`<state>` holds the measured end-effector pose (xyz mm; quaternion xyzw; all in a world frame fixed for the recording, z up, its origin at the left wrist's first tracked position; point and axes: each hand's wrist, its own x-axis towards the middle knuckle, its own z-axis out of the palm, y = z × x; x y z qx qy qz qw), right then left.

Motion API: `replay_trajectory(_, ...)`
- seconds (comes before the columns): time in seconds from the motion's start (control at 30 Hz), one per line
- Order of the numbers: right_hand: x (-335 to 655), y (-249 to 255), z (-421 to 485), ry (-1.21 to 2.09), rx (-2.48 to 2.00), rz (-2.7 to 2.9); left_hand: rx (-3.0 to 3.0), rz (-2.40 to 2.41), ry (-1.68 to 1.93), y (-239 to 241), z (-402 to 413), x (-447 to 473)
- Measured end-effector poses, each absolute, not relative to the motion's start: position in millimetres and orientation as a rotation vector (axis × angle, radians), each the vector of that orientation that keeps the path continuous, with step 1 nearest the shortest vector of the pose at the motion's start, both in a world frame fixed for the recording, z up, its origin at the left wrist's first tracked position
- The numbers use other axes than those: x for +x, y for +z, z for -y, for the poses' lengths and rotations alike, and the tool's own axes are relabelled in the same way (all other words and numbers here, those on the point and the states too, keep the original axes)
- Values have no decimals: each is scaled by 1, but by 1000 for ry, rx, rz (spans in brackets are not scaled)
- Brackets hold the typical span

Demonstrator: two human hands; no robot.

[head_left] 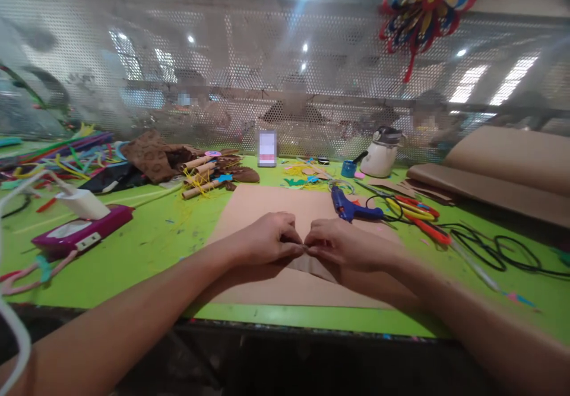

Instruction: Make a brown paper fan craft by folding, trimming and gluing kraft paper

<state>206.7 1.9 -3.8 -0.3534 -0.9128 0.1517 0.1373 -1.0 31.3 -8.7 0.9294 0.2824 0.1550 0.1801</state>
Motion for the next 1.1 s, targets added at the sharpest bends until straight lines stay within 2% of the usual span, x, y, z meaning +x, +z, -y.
replay_trajectory(0.37,212,-6,4,330,-967,2679,2481,-913,354,-3,-24,-3)
replay_trajectory(0.67,210,-9,5,271,-901,2673,2614,-790,417,-2,-25,-3)
replay_trajectory(1.1,211,-10,3,127,-950,2737,2633,-908,330,8,-14,-3)
